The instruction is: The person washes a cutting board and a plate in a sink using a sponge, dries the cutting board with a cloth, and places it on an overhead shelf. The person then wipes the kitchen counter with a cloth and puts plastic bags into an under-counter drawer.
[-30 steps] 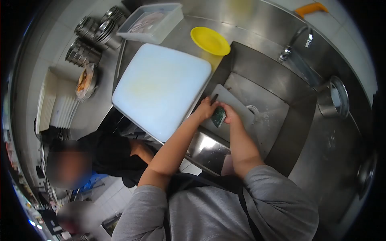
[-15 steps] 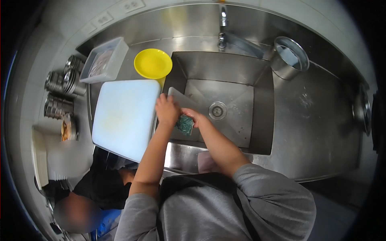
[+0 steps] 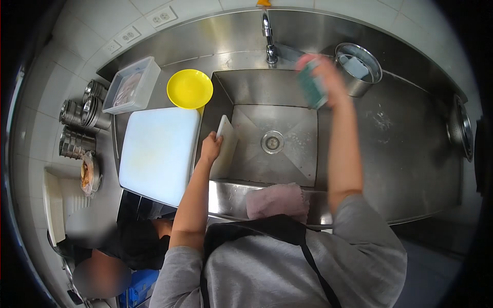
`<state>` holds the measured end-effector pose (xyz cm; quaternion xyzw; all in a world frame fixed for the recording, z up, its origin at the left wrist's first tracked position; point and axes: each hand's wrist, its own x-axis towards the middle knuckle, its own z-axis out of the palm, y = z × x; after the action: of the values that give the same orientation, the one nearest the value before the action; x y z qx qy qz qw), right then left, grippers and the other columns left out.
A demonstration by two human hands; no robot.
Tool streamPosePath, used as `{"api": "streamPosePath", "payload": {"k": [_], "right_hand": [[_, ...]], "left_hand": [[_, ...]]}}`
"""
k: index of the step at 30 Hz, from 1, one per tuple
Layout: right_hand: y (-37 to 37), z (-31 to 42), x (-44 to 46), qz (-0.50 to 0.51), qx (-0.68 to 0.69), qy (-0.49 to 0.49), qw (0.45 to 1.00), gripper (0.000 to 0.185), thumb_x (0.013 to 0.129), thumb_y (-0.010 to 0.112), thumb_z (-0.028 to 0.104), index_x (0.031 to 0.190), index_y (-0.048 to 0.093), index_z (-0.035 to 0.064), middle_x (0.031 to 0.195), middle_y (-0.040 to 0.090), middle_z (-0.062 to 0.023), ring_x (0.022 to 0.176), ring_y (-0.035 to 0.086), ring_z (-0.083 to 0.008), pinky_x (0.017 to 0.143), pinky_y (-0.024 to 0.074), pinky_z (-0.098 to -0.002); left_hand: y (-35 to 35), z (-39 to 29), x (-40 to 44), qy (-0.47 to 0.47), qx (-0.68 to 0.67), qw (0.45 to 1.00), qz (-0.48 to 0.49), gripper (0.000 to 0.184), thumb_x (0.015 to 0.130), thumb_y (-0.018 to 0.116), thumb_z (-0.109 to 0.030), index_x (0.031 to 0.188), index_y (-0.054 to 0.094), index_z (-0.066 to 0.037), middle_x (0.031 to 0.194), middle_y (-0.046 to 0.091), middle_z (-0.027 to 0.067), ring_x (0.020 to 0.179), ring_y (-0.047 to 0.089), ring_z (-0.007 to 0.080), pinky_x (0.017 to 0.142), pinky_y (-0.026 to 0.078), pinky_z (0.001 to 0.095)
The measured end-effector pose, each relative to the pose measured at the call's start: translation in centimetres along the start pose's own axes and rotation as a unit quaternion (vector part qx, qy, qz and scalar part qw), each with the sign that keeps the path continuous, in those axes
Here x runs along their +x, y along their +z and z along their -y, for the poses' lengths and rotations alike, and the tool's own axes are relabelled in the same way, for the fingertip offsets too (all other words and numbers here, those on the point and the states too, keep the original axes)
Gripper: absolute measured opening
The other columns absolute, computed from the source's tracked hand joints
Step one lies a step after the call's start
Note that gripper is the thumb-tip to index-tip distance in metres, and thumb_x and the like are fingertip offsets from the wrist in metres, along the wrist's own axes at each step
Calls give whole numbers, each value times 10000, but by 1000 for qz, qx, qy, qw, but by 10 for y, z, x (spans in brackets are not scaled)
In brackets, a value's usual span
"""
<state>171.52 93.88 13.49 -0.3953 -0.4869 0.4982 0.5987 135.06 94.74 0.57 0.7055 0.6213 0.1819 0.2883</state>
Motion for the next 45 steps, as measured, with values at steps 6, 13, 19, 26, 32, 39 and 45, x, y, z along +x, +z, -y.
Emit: {"api": "streamPosePath", "payload": {"k": [6, 13, 19, 26, 32, 39, 45], "right_hand": [[-177, 20, 61, -301, -505, -9, 809, 436, 697, 548, 294, 1087, 497, 105, 1059, 509, -149, 954, 503, -267, 805, 397, -362], [-202, -32, 65, -149, -688, 272, 656, 772, 654, 583, 435, 1305, 240, 200, 1288, 303, -202, 1214, 262, -330, 988, 229, -391], [-218, -42, 74, -31, -707, 288, 646, 694, 663, 569, 360, 1282, 282, 235, 1269, 358, -148, 1130, 385, -344, 942, 300, -390], [-114, 22, 29, -321, -632, -76, 701, 380, 668, 545, 26, 1016, 488, 166, 1061, 468, -76, 1005, 458, -312, 826, 389, -396], [33, -50, -14, -8, -254, -175, 951, 499, 586, 443, -120, 1035, 469, 96, 1141, 442, -84, 1103, 399, -242, 949, 289, -329], [156, -79, -39, 17, -225, -252, 941, 350, 787, 472, 117, 1135, 455, 84, 1296, 308, -128, 1201, 276, -285, 982, 219, -364], [79, -177, -7, -181, -324, -92, 924, 319, 779, 523, 140, 1094, 494, 97, 1155, 467, -112, 1059, 435, -271, 898, 331, -339]], "left_hand": [[-21, -17, -3, -136, -453, 881, -18, 230, 790, 537, -357, 818, 530, -129, 630, 487, -52, 547, 440, 60, 515, 385, 251], [-37, -66, -35, -119, -567, 815, 7, 271, 790, 529, -411, 874, 492, -157, 681, 472, -64, 647, 459, 53, 601, 411, 233], [-35, -89, -55, -85, -626, 774, 38, 260, 808, 512, -391, 732, 428, -156, 627, 418, -72, 592, 445, 45, 589, 424, 221], [-25, -95, -64, -90, -616, 781, 41, 72, 785, 526, -172, 836, 537, -123, 683, 515, -45, 611, 485, 64, 571, 408, 223], [-4, -111, -62, -91, -615, 783, 35, 94, 763, 511, -137, 850, 538, -112, 733, 532, -20, 666, 500, 86, 608, 406, 245], [7, -117, -65, -75, -569, 818, 42, 86, 755, 496, -100, 835, 526, -111, 712, 505, -26, 651, 475, 79, 616, 394, 230], [-14, -129, -88, -33, -574, 818, 36, 58, 764, 498, -112, 814, 524, -123, 717, 504, -47, 656, 463, 50, 601, 384, 213]]}}
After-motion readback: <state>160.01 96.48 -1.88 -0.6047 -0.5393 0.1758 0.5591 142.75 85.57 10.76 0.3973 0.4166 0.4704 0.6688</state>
